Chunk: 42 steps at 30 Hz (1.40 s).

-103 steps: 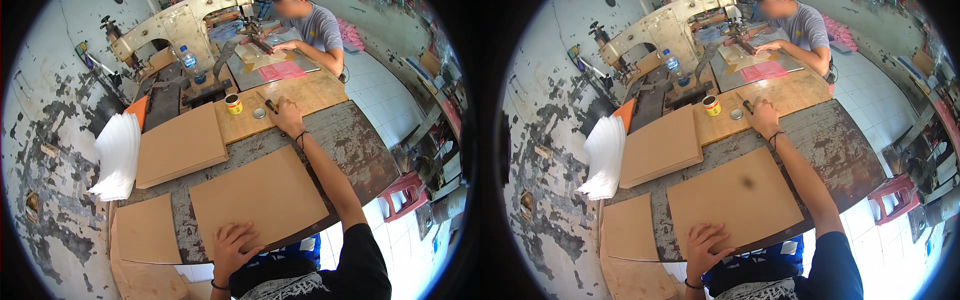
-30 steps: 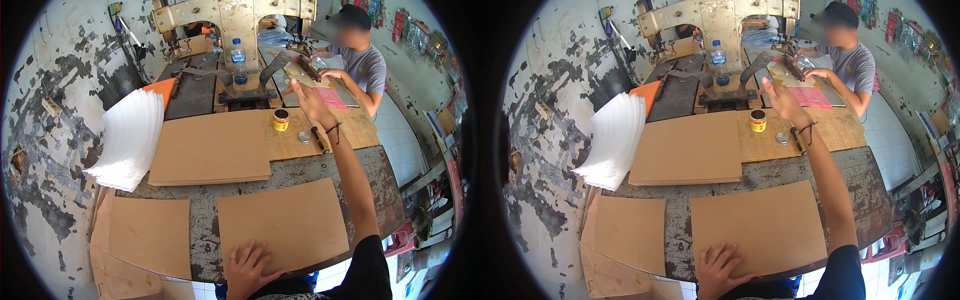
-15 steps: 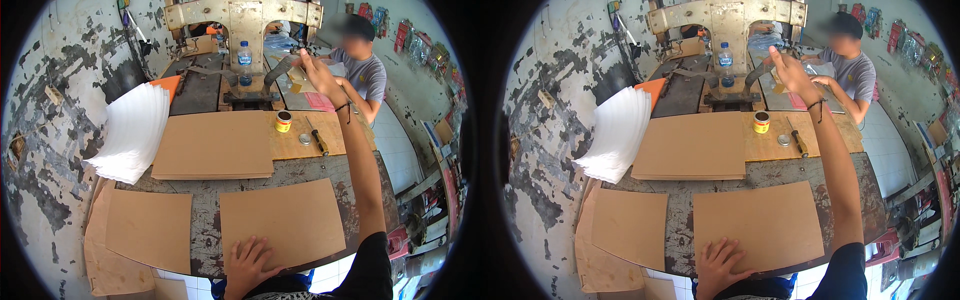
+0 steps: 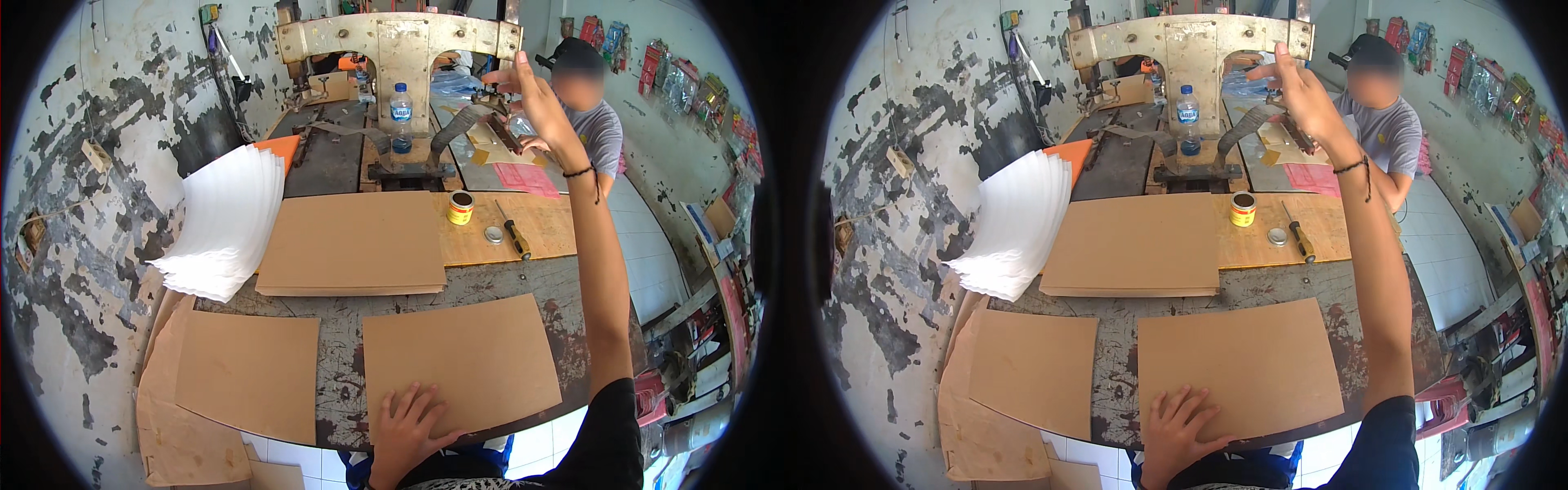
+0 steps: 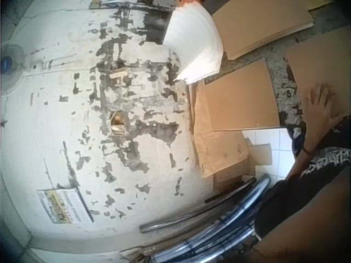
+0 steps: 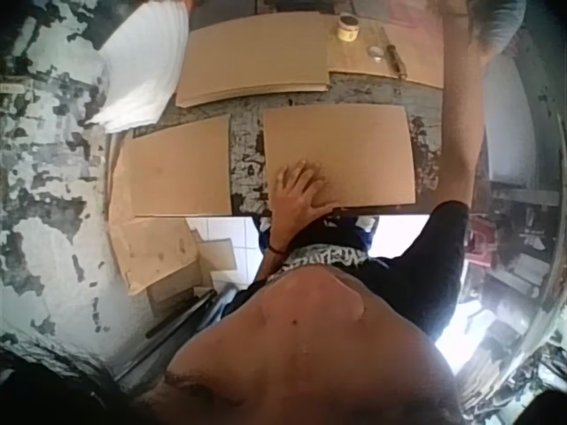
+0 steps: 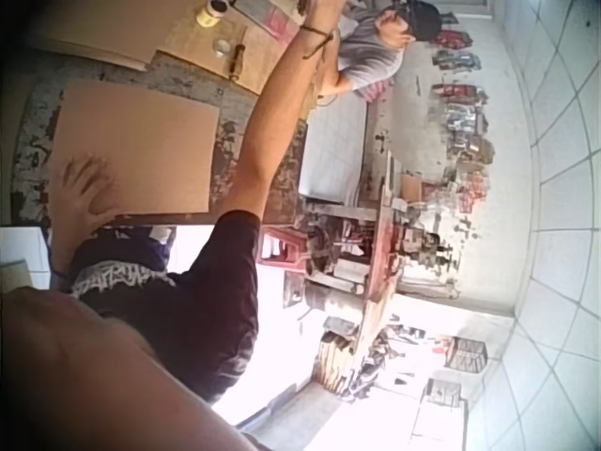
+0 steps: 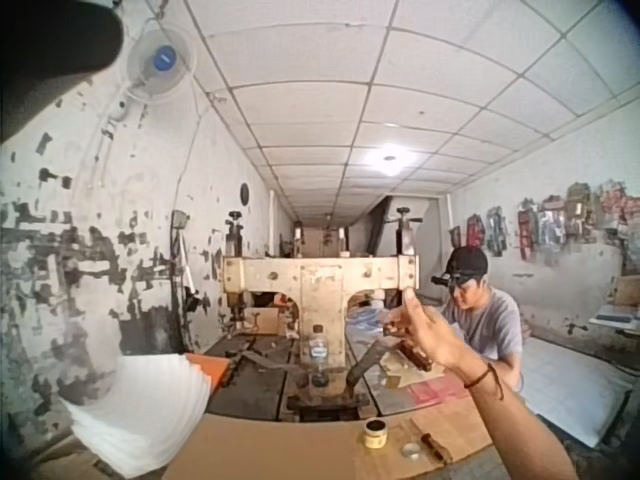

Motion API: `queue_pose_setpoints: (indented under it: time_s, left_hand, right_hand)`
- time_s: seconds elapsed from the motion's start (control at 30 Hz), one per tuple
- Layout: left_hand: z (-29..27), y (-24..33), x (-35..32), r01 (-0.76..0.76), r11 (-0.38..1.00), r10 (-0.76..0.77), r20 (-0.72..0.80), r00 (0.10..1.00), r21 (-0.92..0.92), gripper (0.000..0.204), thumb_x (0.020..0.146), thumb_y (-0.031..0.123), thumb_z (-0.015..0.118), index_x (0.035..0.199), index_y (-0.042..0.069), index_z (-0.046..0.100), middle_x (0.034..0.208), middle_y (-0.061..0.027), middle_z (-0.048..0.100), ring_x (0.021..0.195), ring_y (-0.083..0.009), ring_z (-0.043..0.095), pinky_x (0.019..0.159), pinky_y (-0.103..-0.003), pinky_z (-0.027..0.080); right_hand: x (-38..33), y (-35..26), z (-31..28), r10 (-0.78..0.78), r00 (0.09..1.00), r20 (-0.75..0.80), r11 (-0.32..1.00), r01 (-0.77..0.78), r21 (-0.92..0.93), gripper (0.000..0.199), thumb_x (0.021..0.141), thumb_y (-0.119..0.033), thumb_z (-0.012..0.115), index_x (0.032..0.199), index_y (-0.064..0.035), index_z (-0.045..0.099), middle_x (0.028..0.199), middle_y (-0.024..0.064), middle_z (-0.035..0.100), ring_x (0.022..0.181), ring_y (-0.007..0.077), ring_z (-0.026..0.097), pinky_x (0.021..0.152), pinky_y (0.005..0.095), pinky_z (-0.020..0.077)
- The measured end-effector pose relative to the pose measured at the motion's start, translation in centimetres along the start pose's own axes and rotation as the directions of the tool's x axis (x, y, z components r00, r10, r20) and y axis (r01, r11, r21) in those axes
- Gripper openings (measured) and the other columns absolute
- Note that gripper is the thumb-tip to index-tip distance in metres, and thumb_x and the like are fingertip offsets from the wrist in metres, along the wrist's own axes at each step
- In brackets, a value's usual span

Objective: The person picks up a stack of white foam sheets and places them on the table, then applies glue from a small container to multiple cardboard rectangles by hand and stacks the foam sheets on top of the glued surfaces.

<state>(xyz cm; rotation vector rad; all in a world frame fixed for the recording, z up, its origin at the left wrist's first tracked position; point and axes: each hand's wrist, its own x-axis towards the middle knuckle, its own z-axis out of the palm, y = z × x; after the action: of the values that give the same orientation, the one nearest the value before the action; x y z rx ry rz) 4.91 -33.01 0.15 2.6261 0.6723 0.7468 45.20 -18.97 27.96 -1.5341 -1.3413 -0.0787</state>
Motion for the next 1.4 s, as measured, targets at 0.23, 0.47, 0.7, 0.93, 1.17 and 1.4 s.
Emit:
queue_pose_setpoints:
  time_s: [0.23,0.47,0.7,0.93,1.17,1.4]
  left_hand:
    - [-0.5,-0.4,-0.6,0.001,0.997,-0.002,-0.012,1.000,-0.075,0.040,0.081,0.044,0.081,0.104,0.012,0.074,0.126,-0.0056,0.067,0.124,-0.0289,0.059,0.106,-0.056,0.041]
    - [-2.8,-2.6,-2.2,0.090,0.971,-0.103,-0.045,0.994,-0.222,0.036,0.082,0.034,0.082,0.110,0.014,0.072,0.124,-0.0077,0.067,0.126,-0.0282,0.058,0.110,-0.053,0.037]
    - [-3.0,-3.8,-2.6,0.118,0.992,-0.114,-0.082,0.990,0.048,0.039,0.083,0.039,0.078,0.113,0.014,0.071,0.135,-0.0091,0.060,0.134,-0.0288,0.050,0.113,-0.058,0.028]
    - [-2.8,-4.1,-2.7,0.120,0.992,-0.115,-0.092,0.989,0.044,0.039,0.084,0.039,0.077,0.114,0.014,0.072,0.135,-0.0089,0.059,0.134,-0.0283,0.049,0.113,-0.059,0.028]
    - [-2.8,-4.0,-2.7,0.115,0.992,-0.110,-0.090,0.990,0.051,0.038,0.082,0.036,0.079,0.114,0.016,0.073,0.135,-0.0081,0.061,0.134,-0.0286,0.051,0.114,-0.057,0.027]
    - [-2.6,-3.9,-2.8,0.127,0.989,-0.121,-0.085,0.989,0.078,0.037,0.080,0.034,0.080,0.111,0.014,0.074,0.134,-0.0081,0.062,0.133,-0.0290,0.052,0.115,-0.055,0.027]
  right_hand:
    - [-9.3,-7.0,3.1,-0.018,0.977,0.213,0.980,-0.025,0.198,0.086,0.105,-0.067,0.017,0.117,-0.0033,0.073,0.120,0.0079,0.071,0.113,0.0233,0.061,0.096,0.0368,0.0489]
    - [-24.4,-4.1,13.3,-0.100,0.717,0.690,0.969,-0.089,0.232,0.041,0.110,-0.029,0.041,0.120,-0.0001,0.068,0.119,0.0146,0.066,0.104,0.0259,0.062,0.090,0.0395,0.0509]
    - [-29.0,-0.8,17.8,-0.211,0.692,0.691,0.927,0.365,-0.083,0.056,0.081,0.006,0.056,0.136,-0.0040,0.059,0.127,0.0157,0.056,0.114,0.0353,0.055,0.099,0.0435,0.0480]
    - [-30.4,-0.6,17.6,-0.249,0.715,0.653,0.878,0.452,-0.159,0.051,0.083,0.001,0.057,0.134,-0.0046,0.061,0.126,0.0136,0.056,0.114,0.0325,0.055,0.100,0.0427,0.0486]
    - [-32.1,-1.1,13.5,-0.131,0.734,0.666,0.888,0.386,-0.250,0.052,0.083,0.001,0.058,0.135,-0.0076,0.061,0.128,0.0129,0.058,0.119,0.0324,0.056,0.102,0.0428,0.0481]
    - [-35.2,-0.4,7.9,-0.105,0.763,0.638,0.948,0.270,-0.166,0.053,0.079,0.009,0.056,0.128,-0.0079,0.066,0.128,0.0144,0.059,0.120,0.0339,0.056,0.105,0.0423,0.0463]
